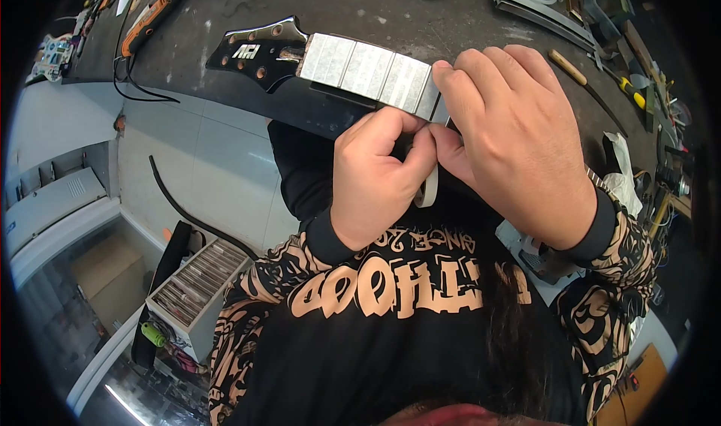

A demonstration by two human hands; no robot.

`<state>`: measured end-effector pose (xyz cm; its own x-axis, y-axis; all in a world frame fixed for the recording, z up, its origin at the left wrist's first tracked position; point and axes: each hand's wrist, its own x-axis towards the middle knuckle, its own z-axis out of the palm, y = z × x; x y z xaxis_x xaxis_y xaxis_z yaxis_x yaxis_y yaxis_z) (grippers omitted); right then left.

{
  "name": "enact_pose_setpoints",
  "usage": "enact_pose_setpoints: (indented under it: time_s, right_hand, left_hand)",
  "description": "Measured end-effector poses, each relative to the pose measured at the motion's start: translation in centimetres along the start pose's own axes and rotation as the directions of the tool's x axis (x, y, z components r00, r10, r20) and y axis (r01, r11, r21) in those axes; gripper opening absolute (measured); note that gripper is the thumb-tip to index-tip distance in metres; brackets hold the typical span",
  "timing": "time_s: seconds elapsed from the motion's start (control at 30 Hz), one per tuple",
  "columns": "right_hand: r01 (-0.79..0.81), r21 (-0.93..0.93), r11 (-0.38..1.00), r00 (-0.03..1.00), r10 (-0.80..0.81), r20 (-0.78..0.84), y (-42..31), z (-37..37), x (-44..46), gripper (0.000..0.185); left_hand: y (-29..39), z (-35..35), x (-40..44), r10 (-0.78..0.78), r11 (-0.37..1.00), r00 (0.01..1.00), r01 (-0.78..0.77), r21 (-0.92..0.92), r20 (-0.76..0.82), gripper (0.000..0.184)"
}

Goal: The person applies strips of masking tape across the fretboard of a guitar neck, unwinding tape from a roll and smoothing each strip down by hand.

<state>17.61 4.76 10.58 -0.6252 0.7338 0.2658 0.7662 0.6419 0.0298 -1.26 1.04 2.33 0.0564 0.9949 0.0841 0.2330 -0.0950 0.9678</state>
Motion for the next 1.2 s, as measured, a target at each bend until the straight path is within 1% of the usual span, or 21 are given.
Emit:
enact_pose_setpoints:
  time_s: [0.1, 0.2, 0.3, 0.4, 0.43, 0.47, 0.53, 0.57, 0.6, 0.67, 0.77, 0.8, 0.83, 0.9, 0.93, 0.97, 1.0, 1.07, 1.13, 1.17, 1.2]
  right_hand:
    - [-0.002, -0.036, 0.999, 1.000, 0.003, 0.027, -0.3, 0.0, 0.2, 0.056]
    - [-0.013, -0.065, 0.998, 1.000, 0.015, 0.022, -0.7, 0.1, 0.2, 0.056]
    - [-0.070, -0.051, 0.996, 0.997, 0.070, 0.015, -1.0, 0.4, 0.4, 0.057]
    - [-0.108, -0.028, 0.994, 0.994, 0.109, 0.016, -0.9, 0.8, 0.3, 0.060]
    - [-0.106, 0.015, 0.994, 0.994, 0.107, -0.008, -0.8, 0.1, 0.3, 0.060]
    - [-0.104, 0.061, 0.993, 0.994, 0.106, -0.032, -0.6, -1.3, 0.3, 0.059]
    - [-0.159, 0.304, 0.939, 0.987, 0.156, 0.033, -0.8, -2.7, -0.4, 0.058]
    - [-0.226, 0.485, 0.845, 0.974, 0.184, 0.133, -1.0, -3.3, -1.2, 0.057]
    - [-0.287, 0.600, 0.747, 0.956, 0.187, 0.224, -1.4, -3.8, -1.5, 0.051]
    - [-0.464, 0.752, 0.468, 0.883, 0.172, 0.437, -2.1, -4.0, -2.1, 0.040]
    - [-0.623, 0.769, 0.142, 0.781, 0.155, 0.605, -2.6, -3.2, -2.6, 0.025]
    - [-0.669, 0.739, 0.076, 0.741, 0.144, 0.656, -2.3, -3.5, -2.4, 0.022]
    - [-0.683, 0.728, 0.062, 0.728, 0.127, 0.673, -2.0, -3.8, -2.2, 0.019]
    - [-0.682, 0.727, 0.082, 0.732, 0.089, 0.676, -1.3, -4.3, -1.7, 0.015]
    - [-0.664, 0.738, 0.116, 0.747, 0.068, 0.662, -1.0, -4.4, -1.6, 0.013]
    - [-0.599, 0.780, 0.181, 0.800, 0.115, 0.588, -0.7, -4.1, -1.7, 0.013]
    - [-0.531, 0.810, 0.249, 0.848, 0.157, 0.507, -0.4, -3.7, -1.8, 0.012]
    - [-0.436, 0.812, 0.388, 0.900, 0.198, 0.388, 0.7, -3.1, -1.0, 0.013]
    - [-0.359, 0.762, 0.539, 0.933, 0.218, 0.285, 1.8, -2.3, -0.3, 0.013]
    - [-0.393, 0.750, 0.532, 0.919, 0.238, 0.313, 2.0, -2.2, 0.2, 0.014]
    - [-0.367, 0.736, 0.569, 0.930, 0.235, 0.282, 2.5, -1.7, 0.5, 0.014]
  left_hand:
    - [-0.7, -0.2, 0.4, 0.075, 0.993, 0.997, -0.075, 0.092, 0.005, 0.004]
    - [-0.1, -0.5, 0.4, 0.030, 0.998, 0.999, -0.032, 0.058, 0.026, 0.005]
    - [-1.2, -1.0, -0.2, 0.024, 0.995, 0.999, -0.019, -0.097, 0.048, 0.006]
    - [-1.6, -2.0, -1.4, 0.027, 0.975, 0.992, 0.000, -0.222, 0.120, 0.016]
    - [-1.9, -2.6, -1.3, 0.143, 0.970, 0.976, -0.105, -0.218, 0.163, 0.029]
    - [-1.7, -3.2, -1.4, 0.179, 0.964, 0.970, -0.139, -0.225, 0.168, 0.032]
    - [-0.9, -4.1, -1.3, 0.255, 0.947, 0.951, -0.210, -0.242, 0.175, 0.038]
    - [-1.2, -4.5, -0.6, 0.405, 0.907, 0.890, -0.363, -0.213, 0.208, 0.047]
    - [-1.1, -4.8, -0.5, 0.460, 0.888, 0.851, -0.437, -0.145, 0.252, 0.054]
    - [0.0, -4.8, 0.0, 0.559, 0.828, 0.777, -0.543, -0.142, 0.289, 0.059]
    - [0.1, -5.0, 0.1, 0.591, 0.794, 0.713, -0.597, -0.115, 0.378, 0.065]
    - [0.1, -5.3, 0.2, 0.590, 0.786, 0.690, -0.609, -0.106, 0.419, 0.068]
    - [0.0, -5.4, 0.4, 0.592, 0.786, 0.680, -0.606, -0.122, 0.433, 0.070]
    - [0.3, -5.4, 0.8, 0.578, 0.798, 0.684, -0.588, -0.132, 0.445, 0.064]
    - [0.7, -5.4, 0.7, 0.535, 0.836, 0.724, -0.526, -0.153, 0.436, 0.060]
    - [1.0, -5.3, 0.7, 0.490, 0.869, 0.760, -0.462, -0.176, 0.426, 0.056]
    - [1.5, -5.2, 0.2, 0.402, 0.915, 0.822, -0.340, -0.218, 0.404, 0.051]
    - [1.5, -5.2, 0.0, 0.202, 0.968, 0.874, -0.110, -0.224, 0.443, 0.044]
    - [1.0, -5.4, 0.2, -0.010, 0.987, 0.844, 0.094, -0.129, 0.537, 0.039]
    - [1.3, -5.1, 0.4, -0.089, 0.976, 0.829, 0.183, -0.116, 0.552, 0.035]
    - [1.5, -5.1, 0.5, -0.166, 0.951, 0.824, 0.279, -0.132, 0.542, 0.034]
